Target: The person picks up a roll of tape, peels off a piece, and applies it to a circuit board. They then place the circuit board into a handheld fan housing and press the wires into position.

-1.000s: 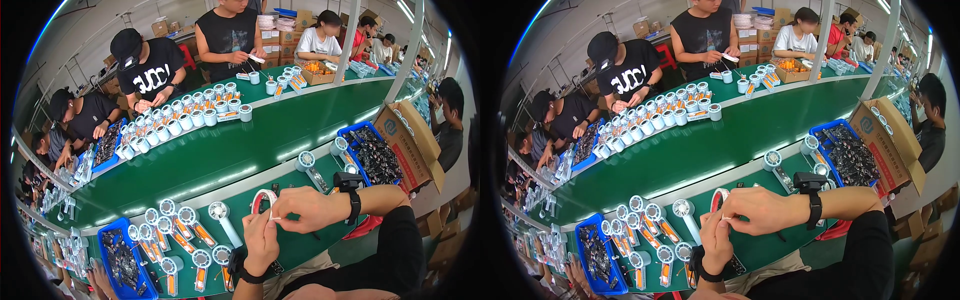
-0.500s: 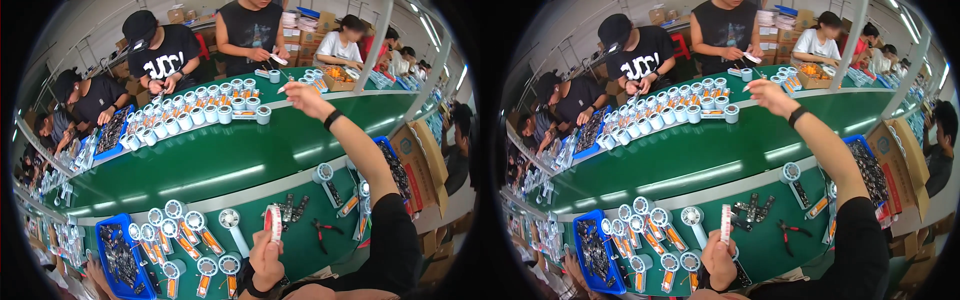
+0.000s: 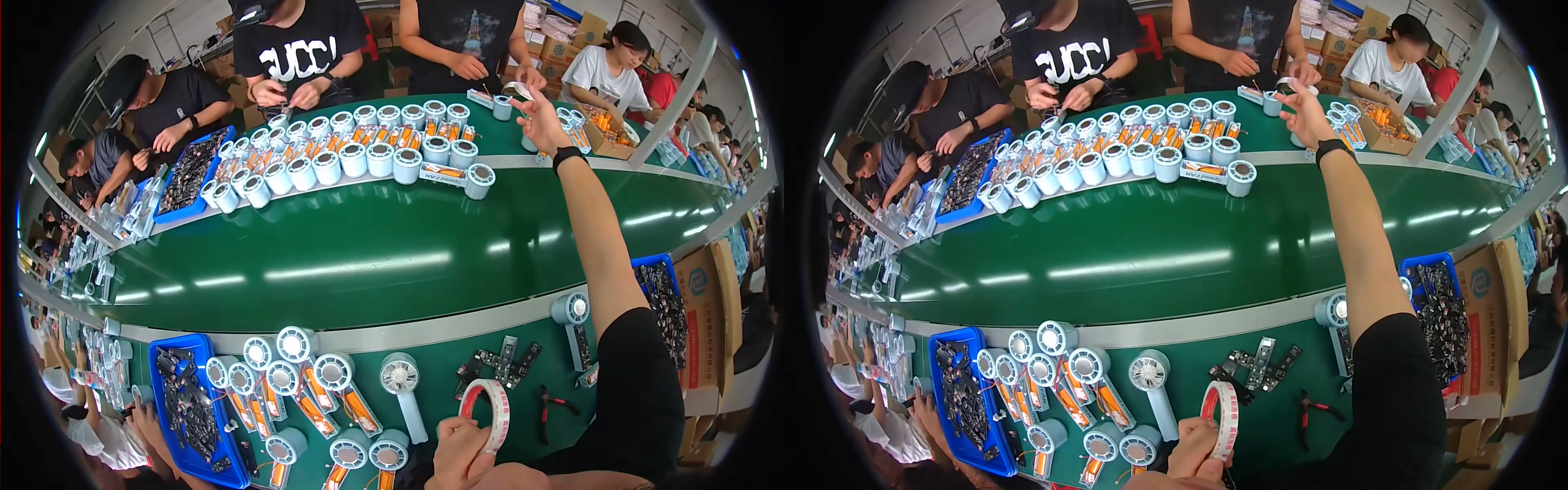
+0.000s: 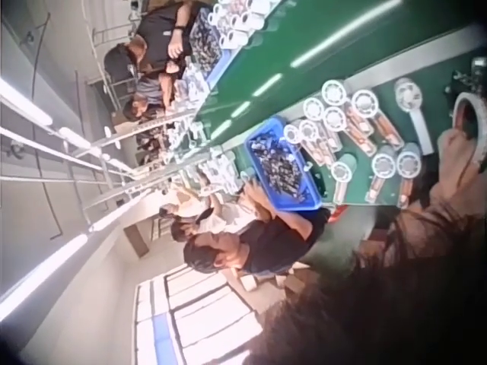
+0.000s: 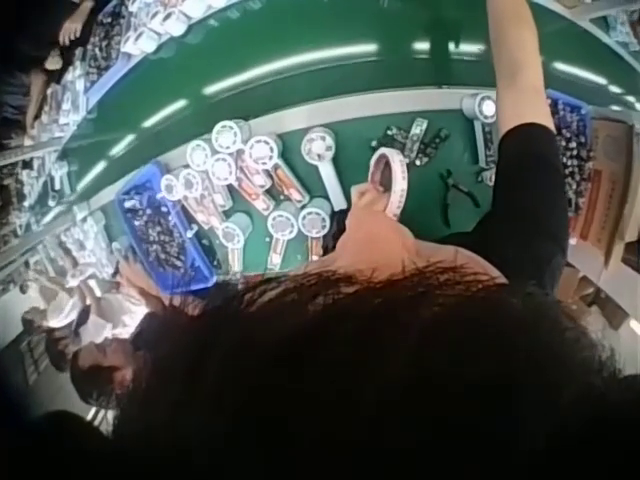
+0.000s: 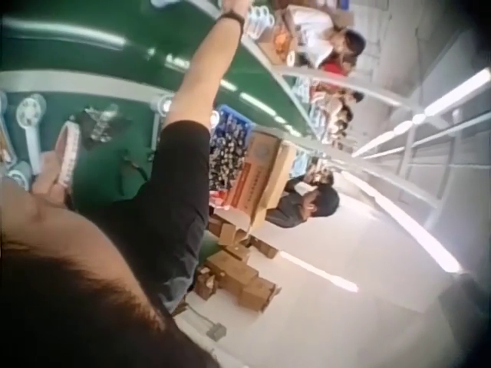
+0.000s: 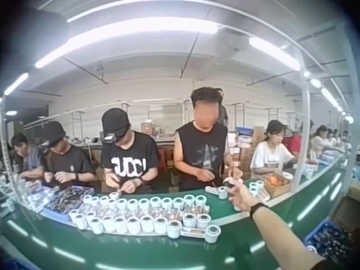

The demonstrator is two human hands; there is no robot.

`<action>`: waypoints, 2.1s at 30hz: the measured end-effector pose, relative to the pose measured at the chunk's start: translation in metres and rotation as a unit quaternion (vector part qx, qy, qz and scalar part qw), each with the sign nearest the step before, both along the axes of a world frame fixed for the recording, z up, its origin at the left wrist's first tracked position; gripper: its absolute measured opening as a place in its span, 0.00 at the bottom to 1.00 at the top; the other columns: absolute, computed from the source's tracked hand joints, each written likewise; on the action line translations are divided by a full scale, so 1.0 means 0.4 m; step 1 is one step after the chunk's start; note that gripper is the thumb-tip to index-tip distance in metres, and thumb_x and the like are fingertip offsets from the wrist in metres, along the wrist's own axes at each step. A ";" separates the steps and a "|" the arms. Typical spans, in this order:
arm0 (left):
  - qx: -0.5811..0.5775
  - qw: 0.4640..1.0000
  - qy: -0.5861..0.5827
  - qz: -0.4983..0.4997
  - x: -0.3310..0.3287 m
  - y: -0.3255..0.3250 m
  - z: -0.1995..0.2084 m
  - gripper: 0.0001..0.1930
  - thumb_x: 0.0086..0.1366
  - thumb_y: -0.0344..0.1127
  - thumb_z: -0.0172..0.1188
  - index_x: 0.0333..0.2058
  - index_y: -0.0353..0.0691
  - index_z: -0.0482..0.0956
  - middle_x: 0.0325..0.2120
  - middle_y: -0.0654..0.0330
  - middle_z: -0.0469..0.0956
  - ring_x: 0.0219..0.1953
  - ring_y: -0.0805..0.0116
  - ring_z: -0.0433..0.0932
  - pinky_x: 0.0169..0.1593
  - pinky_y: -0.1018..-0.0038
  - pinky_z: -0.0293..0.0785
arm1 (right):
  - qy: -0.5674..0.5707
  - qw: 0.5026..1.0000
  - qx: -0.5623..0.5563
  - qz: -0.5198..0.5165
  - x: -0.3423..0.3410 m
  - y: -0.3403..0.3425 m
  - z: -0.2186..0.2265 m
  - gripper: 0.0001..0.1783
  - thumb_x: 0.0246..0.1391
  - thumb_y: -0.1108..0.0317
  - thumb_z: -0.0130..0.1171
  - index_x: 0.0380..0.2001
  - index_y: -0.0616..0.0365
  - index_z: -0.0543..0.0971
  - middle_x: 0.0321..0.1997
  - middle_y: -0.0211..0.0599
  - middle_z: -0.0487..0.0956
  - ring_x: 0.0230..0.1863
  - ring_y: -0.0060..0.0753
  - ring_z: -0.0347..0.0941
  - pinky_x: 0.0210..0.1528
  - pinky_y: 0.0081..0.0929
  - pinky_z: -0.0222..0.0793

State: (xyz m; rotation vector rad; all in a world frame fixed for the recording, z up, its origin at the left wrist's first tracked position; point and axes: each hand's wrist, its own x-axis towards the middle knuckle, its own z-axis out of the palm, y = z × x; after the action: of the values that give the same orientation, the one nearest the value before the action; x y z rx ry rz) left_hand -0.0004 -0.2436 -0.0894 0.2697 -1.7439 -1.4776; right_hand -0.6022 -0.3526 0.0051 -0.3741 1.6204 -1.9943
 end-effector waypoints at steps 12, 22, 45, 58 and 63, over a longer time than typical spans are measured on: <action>-0.010 0.999 -0.036 -0.018 -0.009 0.004 0.036 0.12 0.64 0.34 0.62 0.40 0.30 0.83 0.23 0.57 0.75 0.28 0.56 0.73 0.45 0.61 0.69 | -0.007 1.000 -0.015 0.024 -0.009 -0.016 -0.022 0.28 0.67 0.36 0.56 0.30 0.52 0.75 0.59 0.32 0.82 0.28 0.22 0.74 0.24 0.15 0.66; -0.020 0.998 -0.055 -0.034 -0.008 0.010 0.112 0.12 0.68 0.35 0.60 0.41 0.30 0.82 0.23 0.59 0.75 0.27 0.58 0.73 0.46 0.63 0.69 | -0.013 0.998 -0.044 0.039 -0.006 -0.013 0.001 0.28 0.68 0.37 0.55 0.43 0.56 0.76 0.60 0.32 0.79 0.35 0.23 0.76 0.27 0.14 0.68; -0.017 0.996 -0.022 -0.081 0.045 0.069 0.220 0.15 0.71 0.38 0.58 0.41 0.28 0.82 0.23 0.59 0.75 0.26 0.63 0.71 0.41 0.67 0.69 | 0.342 0.787 0.155 0.489 0.918 0.517 0.255 0.19 0.60 0.68 0.68 0.52 0.58 0.78 0.51 0.38 0.80 0.48 0.32 0.79 0.45 0.30 0.79; 0.206 0.958 -0.139 -0.145 0.195 0.284 0.121 0.16 0.69 0.34 0.62 0.51 0.31 0.76 0.39 0.52 0.76 0.41 0.62 0.76 0.47 0.69 0.73 | 0.439 0.848 0.216 0.203 1.237 0.934 -0.016 0.13 0.53 0.74 0.69 0.43 0.58 0.83 0.41 0.39 0.81 0.45 0.46 0.79 0.46 0.36 0.78; -0.174 0.958 -0.218 0.063 0.253 0.256 0.041 0.23 0.60 0.29 0.69 0.54 0.34 0.76 0.54 0.45 0.69 0.52 0.49 0.73 0.53 0.61 0.74 | 0.437 0.816 0.372 0.064 1.238 0.919 -0.101 0.17 0.50 0.74 0.70 0.44 0.56 0.82 0.42 0.38 0.80 0.41 0.44 0.80 0.43 0.36 0.78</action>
State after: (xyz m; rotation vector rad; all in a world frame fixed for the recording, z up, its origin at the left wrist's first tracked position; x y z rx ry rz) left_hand 0.1008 -0.1411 -0.0729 0.5408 -2.2535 -1.0429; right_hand -0.1070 0.0148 -0.0352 -1.1397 2.6526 -0.9181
